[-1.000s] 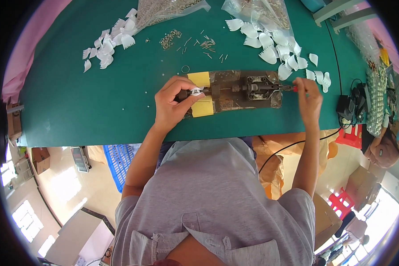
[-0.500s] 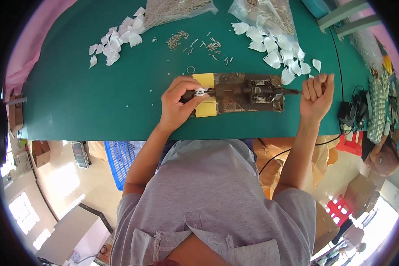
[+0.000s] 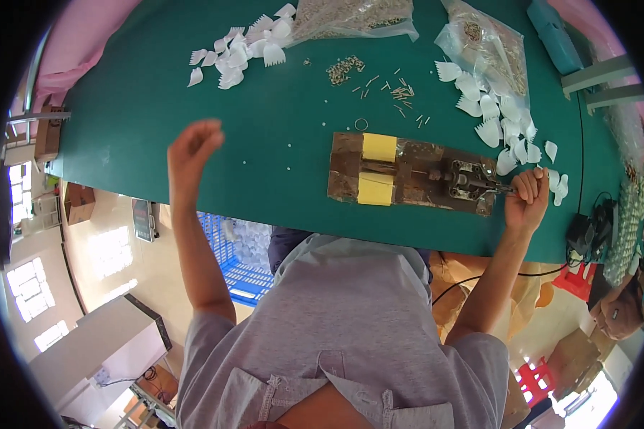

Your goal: Assembling small toy components using a manual press tool on a workbench.

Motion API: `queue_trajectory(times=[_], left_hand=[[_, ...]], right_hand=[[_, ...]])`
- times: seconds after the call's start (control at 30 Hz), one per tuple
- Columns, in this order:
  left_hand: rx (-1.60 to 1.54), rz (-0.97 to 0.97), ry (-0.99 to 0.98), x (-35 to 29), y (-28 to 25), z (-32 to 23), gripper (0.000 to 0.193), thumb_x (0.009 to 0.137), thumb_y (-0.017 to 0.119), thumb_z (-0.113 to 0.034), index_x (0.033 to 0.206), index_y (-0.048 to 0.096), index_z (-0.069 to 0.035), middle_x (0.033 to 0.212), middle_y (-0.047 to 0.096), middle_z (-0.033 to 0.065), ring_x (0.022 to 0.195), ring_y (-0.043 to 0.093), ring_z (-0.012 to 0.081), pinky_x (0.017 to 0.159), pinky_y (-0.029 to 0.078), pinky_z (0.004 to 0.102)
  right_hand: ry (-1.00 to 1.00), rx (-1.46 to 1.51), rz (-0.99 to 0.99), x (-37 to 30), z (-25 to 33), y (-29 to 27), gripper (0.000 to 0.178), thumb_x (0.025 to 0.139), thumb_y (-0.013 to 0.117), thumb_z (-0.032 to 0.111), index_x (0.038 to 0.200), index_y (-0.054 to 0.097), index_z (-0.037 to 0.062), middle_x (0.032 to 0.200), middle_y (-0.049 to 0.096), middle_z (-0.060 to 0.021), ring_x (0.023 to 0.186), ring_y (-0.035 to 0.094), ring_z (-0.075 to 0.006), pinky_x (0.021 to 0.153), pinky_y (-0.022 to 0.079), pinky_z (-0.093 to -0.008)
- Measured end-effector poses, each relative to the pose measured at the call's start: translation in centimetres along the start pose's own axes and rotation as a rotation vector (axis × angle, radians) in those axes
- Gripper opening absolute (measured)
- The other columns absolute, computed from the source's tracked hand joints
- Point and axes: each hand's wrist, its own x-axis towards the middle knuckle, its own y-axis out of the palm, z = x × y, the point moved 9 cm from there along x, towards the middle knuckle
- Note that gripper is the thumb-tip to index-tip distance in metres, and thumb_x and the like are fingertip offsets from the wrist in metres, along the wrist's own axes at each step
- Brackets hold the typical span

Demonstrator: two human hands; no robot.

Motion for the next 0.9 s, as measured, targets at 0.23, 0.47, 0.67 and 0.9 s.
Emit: queue_trajectory(times=[0.23,0.47,0.67,0.9], left_hand=[[0.595,-0.077,0.584,13.1,9.8,-2.0,0.045,0.085,0.083,-0.016,0.126,0.065,-0.008,0.110,0.070,0.0146,0.078,0.069,0.0312,0.073,0.055,0.0420],[0.359,-0.119,0.574,12.2,8.9,-1.7,0.028,0.086,0.076,0.002,0.113,0.071,-0.006,0.098,0.069,0.0060,0.082,0.067,0.0161,0.068,0.053,0.0325],[0.041,0.083,-0.031,1.5,10.2,-3.1,0.017,0.092,0.075,0.002,0.108,0.071,0.002,0.102,0.072,0.0044,0.081,0.065,0.0067,0.068,0.054,0.0226],[-0.165,0.512,0.172,-8.9,16.7,-7.1,0.022,0.092,0.069,0.012,0.111,0.071,0.001,0.110,0.072,0.0119,0.097,0.074,0.0188,0.082,0.062,0.0305]], right_hand=[[-0.176,-0.347,-0.301,-1.6,1.6,-1.9,0.026,0.110,0.056,0.023,0.092,0.056,0.0037,0.067,0.035,0.0044,0.062,0.037,-0.0083,0.063,0.040,-0.0281],[-0.445,-1.324,-0.580,-3.1,2.6,2.7,0.025,0.106,0.063,0.021,0.097,0.071,-0.0008,0.082,0.065,-0.0013,0.076,0.065,-0.0127,0.073,0.055,-0.0298],[-0.436,-1.911,0.003,1.5,-3.7,10.7,0.020,0.091,0.077,0.010,0.110,0.074,0.0060,0.101,0.071,-0.0080,0.086,0.068,-0.0182,0.077,0.055,-0.0307],[-0.120,-2.199,-0.029,4.9,-4.0,9.0,0.038,0.077,0.086,0.015,0.111,0.070,0.0085,0.103,0.068,-0.0064,0.086,0.063,-0.0210,0.078,0.053,-0.0366]])
